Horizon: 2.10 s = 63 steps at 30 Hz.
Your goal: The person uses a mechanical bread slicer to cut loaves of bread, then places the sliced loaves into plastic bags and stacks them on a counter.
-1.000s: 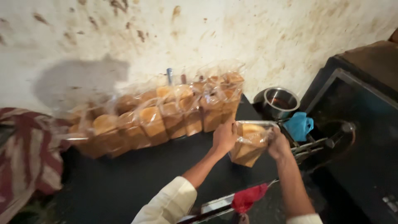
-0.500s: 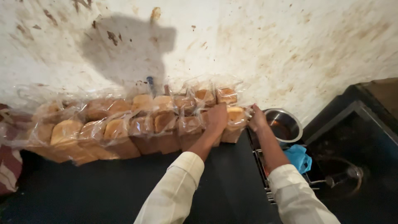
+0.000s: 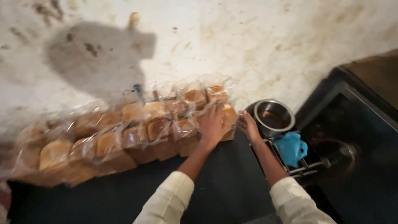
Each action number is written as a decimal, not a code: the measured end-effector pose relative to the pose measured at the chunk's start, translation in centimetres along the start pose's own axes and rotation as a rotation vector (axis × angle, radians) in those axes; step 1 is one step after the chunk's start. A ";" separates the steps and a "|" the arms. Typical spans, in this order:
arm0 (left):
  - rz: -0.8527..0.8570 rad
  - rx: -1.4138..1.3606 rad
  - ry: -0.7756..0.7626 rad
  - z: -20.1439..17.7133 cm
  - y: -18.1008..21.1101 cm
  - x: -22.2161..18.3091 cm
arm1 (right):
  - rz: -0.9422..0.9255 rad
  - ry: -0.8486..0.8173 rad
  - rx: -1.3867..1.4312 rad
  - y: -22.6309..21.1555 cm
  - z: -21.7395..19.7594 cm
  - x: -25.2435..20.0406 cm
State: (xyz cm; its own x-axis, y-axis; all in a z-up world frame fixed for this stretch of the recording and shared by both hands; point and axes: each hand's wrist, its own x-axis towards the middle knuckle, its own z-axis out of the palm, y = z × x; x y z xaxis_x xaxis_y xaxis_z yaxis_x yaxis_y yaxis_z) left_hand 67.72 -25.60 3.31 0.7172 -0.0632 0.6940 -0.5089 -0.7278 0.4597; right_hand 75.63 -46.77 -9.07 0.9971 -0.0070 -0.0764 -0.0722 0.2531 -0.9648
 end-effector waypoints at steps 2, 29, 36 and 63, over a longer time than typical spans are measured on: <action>0.103 -0.180 -0.066 1.2 3.5 -1.5 | -0.035 0.024 0.054 0.8 -1.7 -3.5; -0.755 -1.898 -1.395 35.8 60.2 -31.4 | -0.455 1.067 -0.797 -8.7 -50.0 -50.5; -0.334 -1.612 -1.299 42.8 66.8 -24.9 | -0.498 1.233 -0.660 -14.3 -58.6 -51.0; 0.684 -0.331 -0.548 89.3 93.8 12.7 | -0.113 1.713 -1.079 -39.8 -105.5 -17.0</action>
State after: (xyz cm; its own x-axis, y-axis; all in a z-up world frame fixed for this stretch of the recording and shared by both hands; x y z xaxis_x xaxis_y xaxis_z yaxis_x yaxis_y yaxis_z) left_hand 71.61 -155.62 5.79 0.2935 -0.7800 0.5527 -0.9523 -0.1877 0.2407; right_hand 58.77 -158.73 4.04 -0.0013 -0.8685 0.4956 -0.6524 -0.3749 -0.6586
